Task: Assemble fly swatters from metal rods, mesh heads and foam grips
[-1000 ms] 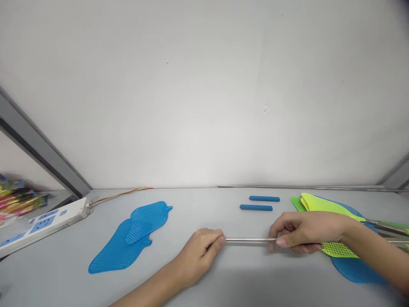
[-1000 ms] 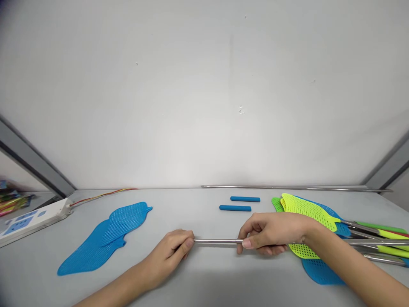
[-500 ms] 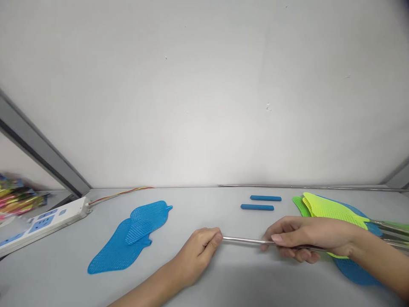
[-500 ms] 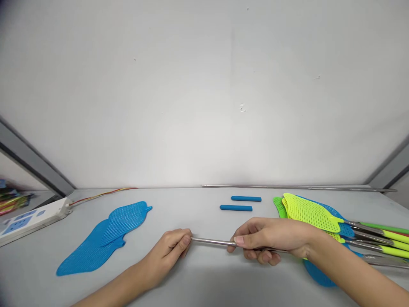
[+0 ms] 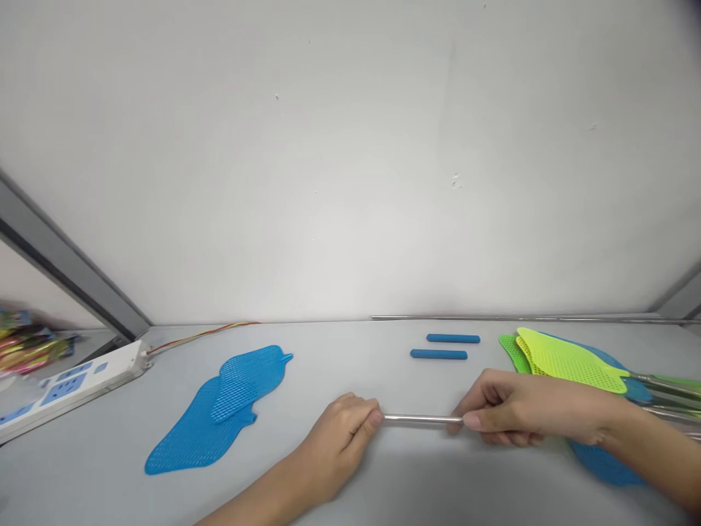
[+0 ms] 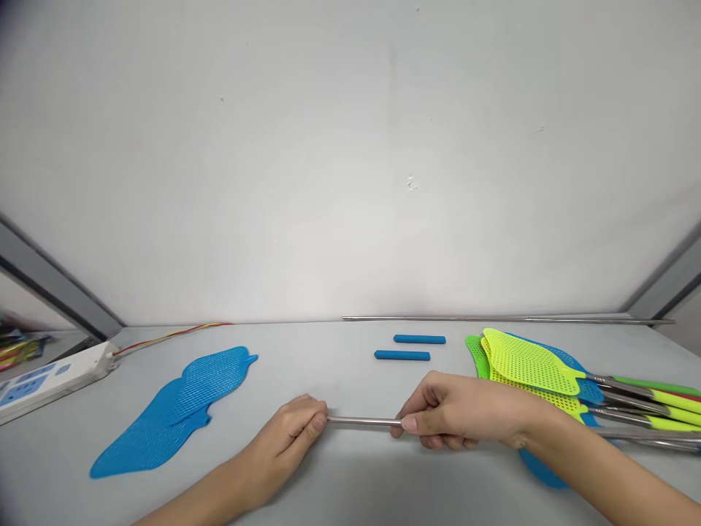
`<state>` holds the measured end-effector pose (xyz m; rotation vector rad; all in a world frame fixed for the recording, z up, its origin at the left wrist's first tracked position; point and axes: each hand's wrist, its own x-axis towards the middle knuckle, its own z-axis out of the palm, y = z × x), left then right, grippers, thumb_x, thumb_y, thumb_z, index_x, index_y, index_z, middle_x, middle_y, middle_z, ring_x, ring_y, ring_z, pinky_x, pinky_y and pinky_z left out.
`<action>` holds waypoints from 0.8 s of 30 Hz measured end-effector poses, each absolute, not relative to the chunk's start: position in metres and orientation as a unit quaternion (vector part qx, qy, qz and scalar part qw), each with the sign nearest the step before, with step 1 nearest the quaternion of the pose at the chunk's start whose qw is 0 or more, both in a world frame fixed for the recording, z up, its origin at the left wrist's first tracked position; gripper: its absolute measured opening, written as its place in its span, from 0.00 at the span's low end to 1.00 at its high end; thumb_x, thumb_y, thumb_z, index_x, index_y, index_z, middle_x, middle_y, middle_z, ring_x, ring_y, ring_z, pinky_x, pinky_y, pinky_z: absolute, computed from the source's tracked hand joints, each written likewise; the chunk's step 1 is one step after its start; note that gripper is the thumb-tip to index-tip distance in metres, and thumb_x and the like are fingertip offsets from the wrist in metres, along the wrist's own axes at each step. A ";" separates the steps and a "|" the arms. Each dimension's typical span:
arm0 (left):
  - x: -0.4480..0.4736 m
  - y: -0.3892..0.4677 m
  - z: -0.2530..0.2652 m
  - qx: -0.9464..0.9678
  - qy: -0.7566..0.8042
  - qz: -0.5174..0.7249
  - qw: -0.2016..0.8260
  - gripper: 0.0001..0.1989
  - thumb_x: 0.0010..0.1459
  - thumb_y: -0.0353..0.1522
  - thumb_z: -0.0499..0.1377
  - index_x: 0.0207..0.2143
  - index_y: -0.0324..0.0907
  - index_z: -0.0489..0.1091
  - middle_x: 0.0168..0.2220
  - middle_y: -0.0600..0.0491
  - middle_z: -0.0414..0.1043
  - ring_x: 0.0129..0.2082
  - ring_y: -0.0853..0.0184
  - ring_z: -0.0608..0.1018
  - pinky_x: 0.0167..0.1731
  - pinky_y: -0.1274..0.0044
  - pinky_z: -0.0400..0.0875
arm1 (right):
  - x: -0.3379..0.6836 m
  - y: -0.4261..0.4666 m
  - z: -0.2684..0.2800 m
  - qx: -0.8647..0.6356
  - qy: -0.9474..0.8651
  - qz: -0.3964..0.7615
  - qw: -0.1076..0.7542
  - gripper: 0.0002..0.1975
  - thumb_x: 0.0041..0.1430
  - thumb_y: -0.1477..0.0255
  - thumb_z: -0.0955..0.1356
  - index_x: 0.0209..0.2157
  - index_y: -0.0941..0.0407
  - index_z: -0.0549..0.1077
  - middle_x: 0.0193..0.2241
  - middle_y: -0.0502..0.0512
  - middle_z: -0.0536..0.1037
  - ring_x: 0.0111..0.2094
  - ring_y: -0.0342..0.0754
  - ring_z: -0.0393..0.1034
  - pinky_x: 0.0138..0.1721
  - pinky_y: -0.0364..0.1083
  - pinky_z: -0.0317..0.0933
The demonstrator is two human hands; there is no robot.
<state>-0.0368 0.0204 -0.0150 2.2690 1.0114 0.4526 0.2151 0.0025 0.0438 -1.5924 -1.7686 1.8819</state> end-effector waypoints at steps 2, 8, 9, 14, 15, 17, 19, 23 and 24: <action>-0.036 0.018 -0.016 0.853 0.389 0.173 0.301 0.17 0.59 0.36 0.38 0.19 0.41 0.51 0.19 0.57 0.56 0.24 0.70 0.60 0.28 0.78 0.55 | 0.215 0.003 0.040 -0.525 -0.578 0.623 0.047 0.16 0.48 0.62 0.64 0.36 0.57 0.72 0.18 0.47 0.63 0.17 0.35 0.50 0.16 0.35 0.43; -0.030 0.009 -0.019 0.854 0.392 0.186 0.287 0.17 0.58 0.34 0.39 0.18 0.40 0.51 0.17 0.58 0.52 0.21 0.72 0.58 0.30 0.78 0.55 | 0.216 0.002 0.036 -0.529 -0.578 0.620 0.036 0.15 0.48 0.63 0.64 0.36 0.57 0.72 0.18 0.47 0.63 0.17 0.35 0.51 0.15 0.35 0.44; -0.029 0.008 -0.020 0.854 0.391 0.186 0.289 0.17 0.59 0.34 0.39 0.18 0.40 0.51 0.17 0.59 0.52 0.21 0.72 0.58 0.30 0.77 0.55 | 0.215 0.001 0.036 -0.533 -0.578 0.617 0.038 0.15 0.47 0.63 0.65 0.35 0.57 0.72 0.18 0.48 0.63 0.17 0.35 0.52 0.15 0.35 0.44; -0.031 0.008 -0.021 0.852 0.390 0.177 0.301 0.17 0.59 0.35 0.37 0.18 0.40 0.51 0.17 0.58 0.52 0.23 0.71 0.59 0.28 0.78 0.54 | 0.210 0.002 0.031 -0.524 -0.574 0.628 0.038 0.16 0.47 0.63 0.65 0.35 0.57 0.73 0.18 0.48 0.63 0.16 0.35 0.51 0.14 0.35 0.43; -0.031 0.009 -0.021 0.854 0.386 0.177 0.301 0.17 0.59 0.35 0.38 0.18 0.40 0.51 0.16 0.58 0.52 0.22 0.71 0.59 0.28 0.78 0.54 | 0.209 0.002 0.030 -0.519 -0.573 0.633 0.037 0.16 0.48 0.62 0.64 0.35 0.57 0.73 0.17 0.48 0.62 0.16 0.35 0.50 0.14 0.35 0.43; -0.031 0.009 -0.021 0.858 0.379 0.176 0.298 0.17 0.59 0.34 0.38 0.18 0.40 0.50 0.16 0.58 0.51 0.21 0.72 0.58 0.29 0.78 0.54 | 0.207 0.002 0.027 -0.512 -0.571 0.641 0.035 0.17 0.48 0.62 0.64 0.35 0.58 0.73 0.17 0.47 0.61 0.16 0.35 0.49 0.14 0.35 0.42; -0.030 0.008 -0.020 0.862 0.374 0.171 0.296 0.17 0.59 0.34 0.38 0.18 0.40 0.48 0.16 0.59 0.50 0.20 0.73 0.57 0.30 0.78 0.54 | 0.207 0.001 0.025 -0.510 -0.573 0.640 0.031 0.17 0.48 0.62 0.63 0.36 0.58 0.72 0.17 0.47 0.61 0.16 0.35 0.48 0.14 0.35 0.42; -0.028 0.004 -0.017 0.875 0.364 0.138 0.288 0.17 0.59 0.34 0.36 0.19 0.40 0.47 0.17 0.59 0.51 0.19 0.74 0.57 0.33 0.77 0.54 | 0.207 0.000 0.025 -0.516 -0.609 0.602 0.025 0.15 0.49 0.63 0.63 0.34 0.58 0.72 0.16 0.46 0.61 0.17 0.36 0.51 0.16 0.35 0.45; -0.028 0.004 -0.016 0.879 0.359 0.131 0.284 0.16 0.59 0.34 0.36 0.19 0.40 0.48 0.17 0.59 0.52 0.19 0.73 0.58 0.33 0.77 0.54 | 0.207 -0.001 0.025 -0.514 -0.621 0.591 0.024 0.15 0.50 0.63 0.63 0.34 0.58 0.73 0.16 0.46 0.61 0.18 0.36 0.52 0.17 0.36 0.45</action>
